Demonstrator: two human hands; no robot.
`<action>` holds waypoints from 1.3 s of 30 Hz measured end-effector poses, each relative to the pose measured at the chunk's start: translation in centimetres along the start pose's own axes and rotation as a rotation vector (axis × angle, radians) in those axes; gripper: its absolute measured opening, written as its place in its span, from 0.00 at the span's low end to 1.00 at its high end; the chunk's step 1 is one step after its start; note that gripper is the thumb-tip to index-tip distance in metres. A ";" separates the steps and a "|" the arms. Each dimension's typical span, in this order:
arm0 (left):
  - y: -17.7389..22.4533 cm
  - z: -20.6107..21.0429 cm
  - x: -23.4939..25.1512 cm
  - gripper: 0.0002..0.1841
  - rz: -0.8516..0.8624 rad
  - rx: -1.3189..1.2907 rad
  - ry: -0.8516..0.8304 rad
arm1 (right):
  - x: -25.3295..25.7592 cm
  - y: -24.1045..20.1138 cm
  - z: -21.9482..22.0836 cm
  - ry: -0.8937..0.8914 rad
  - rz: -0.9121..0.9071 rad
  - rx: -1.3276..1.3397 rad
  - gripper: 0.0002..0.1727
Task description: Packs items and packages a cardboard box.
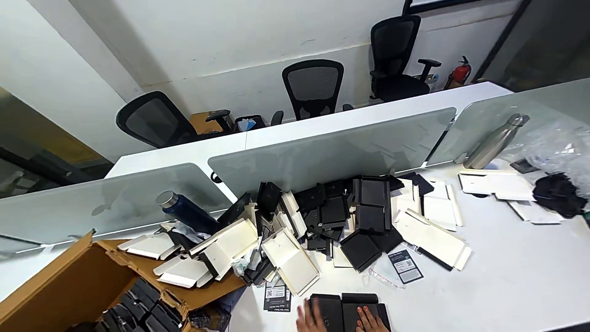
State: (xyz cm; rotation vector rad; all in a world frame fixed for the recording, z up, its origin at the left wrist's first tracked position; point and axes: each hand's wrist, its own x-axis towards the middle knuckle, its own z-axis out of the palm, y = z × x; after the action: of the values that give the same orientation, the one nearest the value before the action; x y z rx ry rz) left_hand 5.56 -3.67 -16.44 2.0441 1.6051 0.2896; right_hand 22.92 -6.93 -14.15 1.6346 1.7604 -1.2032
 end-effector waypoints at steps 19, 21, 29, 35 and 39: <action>0.2 1.3 6.0 0.80 0.334 0.425 -0.629 | 0.1 5.8 3.0 0.910 -0.207 0.609 0.22; 0.4 1.1 6.0 0.79 0.332 0.426 -0.656 | -0.3 6.4 1.9 0.849 0.039 0.733 0.31; 0.9 1.5 5.8 0.77 0.418 0.332 -0.668 | 0.2 6.6 0.2 0.711 0.318 1.172 0.34; 2.5 1.6 5.9 0.75 0.394 0.427 -0.755 | 1.5 8.3 -1.1 0.635 0.348 1.265 0.26; 3.0 1.6 5.9 0.76 0.370 0.476 -0.775 | 2.6 9.4 -2.3 0.515 0.367 1.110 0.18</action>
State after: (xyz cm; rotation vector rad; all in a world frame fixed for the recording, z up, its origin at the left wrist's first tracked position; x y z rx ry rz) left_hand 10.44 1.00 -17.13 2.3591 0.8569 -0.7477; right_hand 31.93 -4.32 -17.80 2.9294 0.8686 -1.8149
